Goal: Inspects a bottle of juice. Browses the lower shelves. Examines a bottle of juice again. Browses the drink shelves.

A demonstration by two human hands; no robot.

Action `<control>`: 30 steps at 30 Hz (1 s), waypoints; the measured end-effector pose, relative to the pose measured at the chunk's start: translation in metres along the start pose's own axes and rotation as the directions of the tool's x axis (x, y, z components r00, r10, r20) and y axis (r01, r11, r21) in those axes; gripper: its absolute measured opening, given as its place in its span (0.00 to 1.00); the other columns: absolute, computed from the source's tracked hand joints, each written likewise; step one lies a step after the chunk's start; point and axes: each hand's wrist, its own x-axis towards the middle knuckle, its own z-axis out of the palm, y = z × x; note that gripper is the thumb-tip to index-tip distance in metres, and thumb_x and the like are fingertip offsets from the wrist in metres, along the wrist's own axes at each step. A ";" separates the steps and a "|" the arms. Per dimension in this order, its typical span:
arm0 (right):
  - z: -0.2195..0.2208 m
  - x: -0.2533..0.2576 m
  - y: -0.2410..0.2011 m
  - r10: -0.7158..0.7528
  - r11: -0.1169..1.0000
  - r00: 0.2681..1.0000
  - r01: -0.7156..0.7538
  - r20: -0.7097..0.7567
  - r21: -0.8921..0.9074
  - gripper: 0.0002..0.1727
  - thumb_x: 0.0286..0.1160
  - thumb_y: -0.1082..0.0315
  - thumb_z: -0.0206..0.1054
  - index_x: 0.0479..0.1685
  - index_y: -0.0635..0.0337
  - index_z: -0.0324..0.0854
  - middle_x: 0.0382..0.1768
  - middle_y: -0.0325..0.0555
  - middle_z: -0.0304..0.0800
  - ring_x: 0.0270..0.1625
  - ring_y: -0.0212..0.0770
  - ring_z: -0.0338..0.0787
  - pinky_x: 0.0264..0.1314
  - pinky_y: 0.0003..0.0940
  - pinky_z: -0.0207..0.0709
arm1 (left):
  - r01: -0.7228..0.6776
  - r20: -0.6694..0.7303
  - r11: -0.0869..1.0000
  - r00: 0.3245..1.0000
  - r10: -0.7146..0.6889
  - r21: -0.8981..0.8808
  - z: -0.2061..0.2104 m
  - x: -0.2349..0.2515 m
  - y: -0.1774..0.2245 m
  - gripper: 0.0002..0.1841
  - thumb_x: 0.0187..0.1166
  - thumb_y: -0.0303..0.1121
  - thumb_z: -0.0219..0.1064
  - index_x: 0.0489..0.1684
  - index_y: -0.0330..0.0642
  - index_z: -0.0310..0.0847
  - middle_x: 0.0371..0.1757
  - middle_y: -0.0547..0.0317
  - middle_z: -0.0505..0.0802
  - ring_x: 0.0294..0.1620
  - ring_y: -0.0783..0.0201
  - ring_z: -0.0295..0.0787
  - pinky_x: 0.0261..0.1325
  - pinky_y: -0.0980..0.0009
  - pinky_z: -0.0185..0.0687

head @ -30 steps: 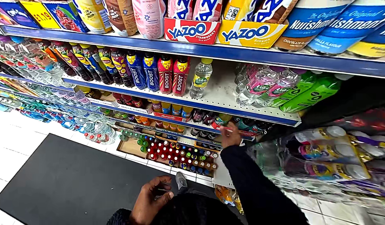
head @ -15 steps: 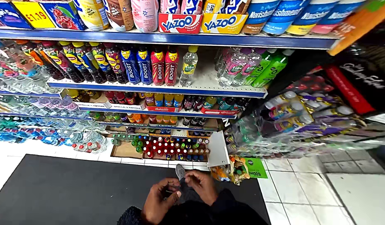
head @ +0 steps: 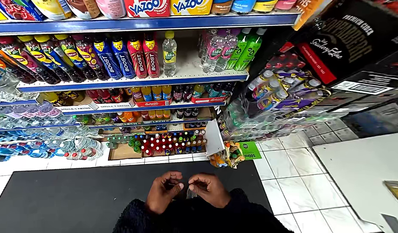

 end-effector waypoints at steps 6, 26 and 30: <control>-0.041 -0.017 0.007 -0.022 0.999 0.999 0.021 -0.043 -0.026 0.10 0.75 0.61 0.77 0.48 0.53 0.92 0.45 0.36 0.96 0.43 0.32 0.96 0.46 0.34 0.95 | 0.010 -0.002 0.998 1.000 -0.010 0.068 0.034 0.019 -0.002 0.20 0.75 0.30 0.76 0.64 0.35 0.84 0.60 0.51 0.94 0.51 0.56 0.96 0.57 0.59 0.94; -0.114 -0.065 0.052 -0.047 0.999 0.983 0.043 -0.176 -0.025 0.09 0.74 0.61 0.77 0.47 0.52 0.93 0.42 0.35 0.97 0.40 0.30 0.96 0.45 0.32 0.94 | 0.063 -0.064 0.840 0.997 -0.034 0.539 0.069 0.223 0.042 0.33 0.76 0.41 0.75 0.80 0.38 0.73 0.74 0.46 0.85 0.56 0.55 0.94 0.63 0.56 0.91; -0.117 -0.065 0.056 -0.050 0.998 0.975 0.044 -0.215 -0.033 0.09 0.74 0.62 0.77 0.47 0.53 0.93 0.44 0.36 0.97 0.42 0.30 0.96 0.45 0.32 0.94 | 0.060 -0.079 0.783 0.997 -0.014 0.619 0.072 0.283 0.059 0.39 0.74 0.38 0.77 0.86 0.39 0.66 0.75 0.40 0.83 0.55 0.49 0.94 0.62 0.48 0.90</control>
